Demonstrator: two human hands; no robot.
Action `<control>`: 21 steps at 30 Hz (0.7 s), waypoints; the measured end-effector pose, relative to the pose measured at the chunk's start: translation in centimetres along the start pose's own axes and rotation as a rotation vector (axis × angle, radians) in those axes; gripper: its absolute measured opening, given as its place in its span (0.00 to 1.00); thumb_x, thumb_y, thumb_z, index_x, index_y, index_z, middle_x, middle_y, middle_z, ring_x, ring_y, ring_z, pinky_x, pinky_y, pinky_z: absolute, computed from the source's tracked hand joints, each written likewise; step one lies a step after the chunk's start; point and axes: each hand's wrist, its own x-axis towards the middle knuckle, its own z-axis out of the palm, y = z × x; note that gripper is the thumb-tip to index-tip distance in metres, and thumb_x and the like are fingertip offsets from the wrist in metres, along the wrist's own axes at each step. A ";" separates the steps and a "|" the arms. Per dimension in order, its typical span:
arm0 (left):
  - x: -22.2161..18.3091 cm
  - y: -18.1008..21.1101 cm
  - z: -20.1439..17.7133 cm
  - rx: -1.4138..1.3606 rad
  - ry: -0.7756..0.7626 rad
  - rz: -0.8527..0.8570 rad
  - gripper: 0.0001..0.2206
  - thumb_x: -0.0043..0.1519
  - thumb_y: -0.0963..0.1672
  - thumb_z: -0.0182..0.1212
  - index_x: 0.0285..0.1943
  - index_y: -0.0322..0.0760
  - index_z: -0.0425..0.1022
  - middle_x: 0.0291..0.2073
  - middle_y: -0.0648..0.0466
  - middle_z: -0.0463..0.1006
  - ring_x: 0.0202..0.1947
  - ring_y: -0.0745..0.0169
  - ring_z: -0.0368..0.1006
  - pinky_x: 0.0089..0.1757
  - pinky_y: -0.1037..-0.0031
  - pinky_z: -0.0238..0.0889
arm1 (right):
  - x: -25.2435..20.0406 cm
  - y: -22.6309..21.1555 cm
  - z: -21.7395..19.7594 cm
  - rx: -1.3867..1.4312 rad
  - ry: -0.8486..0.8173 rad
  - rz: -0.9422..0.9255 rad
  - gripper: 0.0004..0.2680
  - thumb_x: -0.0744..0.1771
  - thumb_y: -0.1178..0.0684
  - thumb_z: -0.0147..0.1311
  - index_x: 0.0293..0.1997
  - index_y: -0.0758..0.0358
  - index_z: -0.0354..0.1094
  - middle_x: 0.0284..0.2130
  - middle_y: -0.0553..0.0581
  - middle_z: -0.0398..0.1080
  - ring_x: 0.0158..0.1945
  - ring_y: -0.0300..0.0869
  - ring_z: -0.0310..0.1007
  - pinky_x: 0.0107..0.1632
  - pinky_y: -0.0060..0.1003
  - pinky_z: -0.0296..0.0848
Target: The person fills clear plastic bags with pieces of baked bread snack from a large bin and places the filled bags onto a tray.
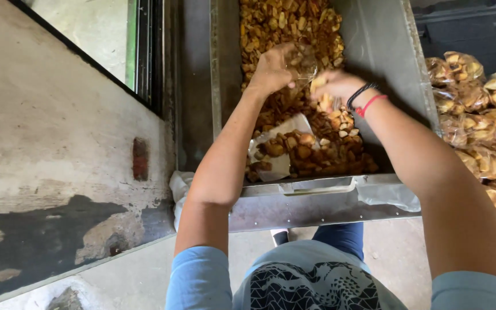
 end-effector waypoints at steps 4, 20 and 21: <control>-0.1 0.2 0.9 -0.059 0.035 0.036 0.37 0.48 0.36 0.67 0.70 0.20 0.60 0.54 0.35 0.78 0.34 0.55 0.83 0.38 0.69 0.76 | -5.2 -6.5 -2.3 0.422 0.003 -0.262 0.08 0.67 0.60 0.58 0.48 0.62 0.64 0.36 0.58 0.73 0.33 0.46 0.79 0.24 0.38 0.73; -2.1 4.1 1.2 0.027 -0.108 0.102 0.36 0.45 0.35 0.69 0.68 0.28 0.67 0.55 0.41 0.80 0.56 0.52 0.76 0.55 0.68 0.69 | -6.9 -9.0 0.9 0.059 0.370 -0.433 0.07 0.68 0.59 0.57 0.51 0.66 0.71 0.36 0.56 0.75 0.26 0.35 0.70 0.22 0.28 0.67; -2.3 4.4 1.0 0.030 -0.135 0.086 0.36 0.45 0.35 0.70 0.68 0.28 0.67 0.54 0.41 0.81 0.54 0.54 0.77 0.54 0.69 0.69 | -6.8 -9.0 1.0 0.104 0.398 -0.520 0.06 0.69 0.60 0.56 0.50 0.66 0.72 0.37 0.55 0.75 0.27 0.33 0.71 0.22 0.28 0.68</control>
